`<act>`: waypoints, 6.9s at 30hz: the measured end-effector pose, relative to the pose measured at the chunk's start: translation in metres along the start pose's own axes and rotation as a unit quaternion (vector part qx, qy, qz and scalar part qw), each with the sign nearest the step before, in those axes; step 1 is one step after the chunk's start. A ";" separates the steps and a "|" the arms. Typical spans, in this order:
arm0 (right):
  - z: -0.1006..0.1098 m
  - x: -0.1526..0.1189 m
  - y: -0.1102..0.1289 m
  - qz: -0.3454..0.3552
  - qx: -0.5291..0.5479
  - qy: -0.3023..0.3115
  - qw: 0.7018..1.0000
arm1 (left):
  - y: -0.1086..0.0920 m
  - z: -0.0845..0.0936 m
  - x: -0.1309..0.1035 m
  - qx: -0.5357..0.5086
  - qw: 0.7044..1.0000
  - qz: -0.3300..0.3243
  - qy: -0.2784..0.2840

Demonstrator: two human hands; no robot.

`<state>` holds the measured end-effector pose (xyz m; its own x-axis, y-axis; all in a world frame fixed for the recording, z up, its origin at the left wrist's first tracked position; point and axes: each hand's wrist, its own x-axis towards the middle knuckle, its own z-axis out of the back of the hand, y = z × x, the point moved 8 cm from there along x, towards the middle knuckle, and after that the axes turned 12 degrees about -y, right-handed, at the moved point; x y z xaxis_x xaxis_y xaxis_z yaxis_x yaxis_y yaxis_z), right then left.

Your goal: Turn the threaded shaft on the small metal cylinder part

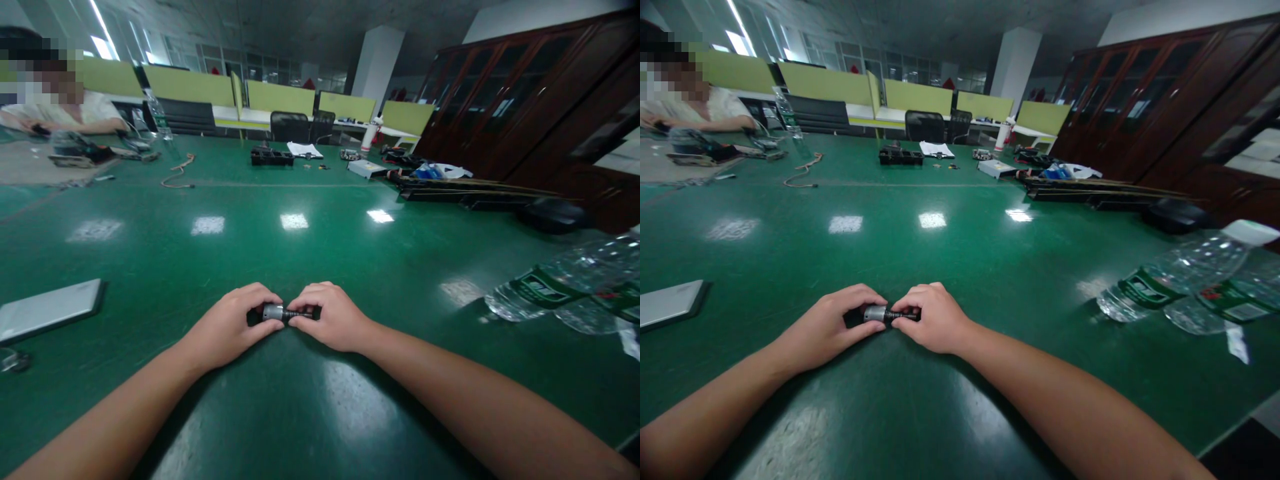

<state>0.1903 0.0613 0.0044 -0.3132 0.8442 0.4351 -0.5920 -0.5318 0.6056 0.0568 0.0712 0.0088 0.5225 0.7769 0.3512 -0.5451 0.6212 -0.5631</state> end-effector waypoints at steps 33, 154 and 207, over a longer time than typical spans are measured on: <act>0.009 -0.007 -0.003 -0.025 0.007 -0.002 1.000 | -0.007 0.008 -0.007 0.012 1.000 0.002 -0.016; 0.011 -0.008 -0.011 -0.063 -0.013 -0.017 0.998 | -0.003 0.009 -0.007 -0.006 0.999 0.015 -0.037; 0.001 -0.009 0.001 -0.006 0.022 0.009 1.000 | -0.005 0.002 -0.006 -0.025 1.000 -0.016 -0.006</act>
<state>0.1935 0.0525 0.0020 -0.3194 0.8516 0.4157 -0.5635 -0.5234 0.6392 0.0551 0.0642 0.0108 0.5317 0.7580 0.3777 -0.4953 0.6401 -0.5874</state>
